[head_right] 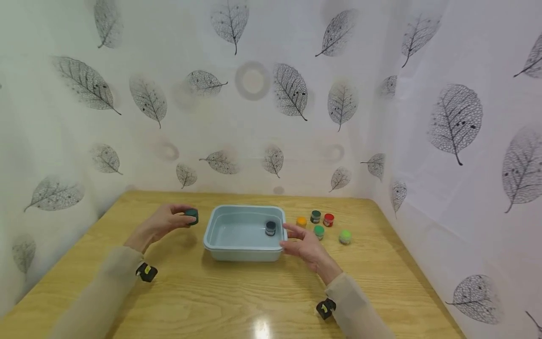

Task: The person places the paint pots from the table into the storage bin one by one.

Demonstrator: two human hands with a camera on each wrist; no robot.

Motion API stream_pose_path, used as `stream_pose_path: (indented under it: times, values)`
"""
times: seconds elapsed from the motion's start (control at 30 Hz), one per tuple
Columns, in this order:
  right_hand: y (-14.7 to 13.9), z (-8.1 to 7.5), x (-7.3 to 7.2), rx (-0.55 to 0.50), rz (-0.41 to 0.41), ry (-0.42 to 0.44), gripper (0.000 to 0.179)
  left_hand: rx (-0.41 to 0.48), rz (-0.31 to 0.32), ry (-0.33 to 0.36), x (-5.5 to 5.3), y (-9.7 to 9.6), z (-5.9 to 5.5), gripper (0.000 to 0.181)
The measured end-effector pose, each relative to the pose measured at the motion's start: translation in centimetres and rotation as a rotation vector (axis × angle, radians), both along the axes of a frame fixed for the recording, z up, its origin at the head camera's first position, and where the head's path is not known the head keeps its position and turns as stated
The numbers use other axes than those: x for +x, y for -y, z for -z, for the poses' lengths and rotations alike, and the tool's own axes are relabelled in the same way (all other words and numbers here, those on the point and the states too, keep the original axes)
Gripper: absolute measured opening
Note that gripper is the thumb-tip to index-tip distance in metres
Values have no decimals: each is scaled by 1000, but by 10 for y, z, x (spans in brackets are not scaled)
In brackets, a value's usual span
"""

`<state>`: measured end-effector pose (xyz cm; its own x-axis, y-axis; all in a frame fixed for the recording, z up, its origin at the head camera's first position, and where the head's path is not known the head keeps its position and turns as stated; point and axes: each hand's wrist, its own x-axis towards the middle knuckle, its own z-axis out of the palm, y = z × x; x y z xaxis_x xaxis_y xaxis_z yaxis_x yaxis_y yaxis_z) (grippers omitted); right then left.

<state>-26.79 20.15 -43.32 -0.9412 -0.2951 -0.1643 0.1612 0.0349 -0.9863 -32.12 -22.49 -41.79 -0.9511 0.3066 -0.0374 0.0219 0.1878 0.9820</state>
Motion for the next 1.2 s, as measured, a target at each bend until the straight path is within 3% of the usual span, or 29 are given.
stream_pose_path:
  times: [0.3,0.47,0.8,0.97,1.2]
  values:
    - [0,0,0,-12,5,6,66,50,-41,-130,3,-29,6,54]
    - [-1,1,0,-2,-1,2,66,74,-67,-149,5,-45,4,50]
    - [-1,2,-1,10,-1,-4,65,-47,-89,-141,8,-79,-2,45]
    - [-1,1,0,7,-8,-6,66,-114,-97,-174,11,-94,-3,46]
    - [-1,2,0,3,-14,-7,66,-143,-80,-199,13,-111,-2,44]
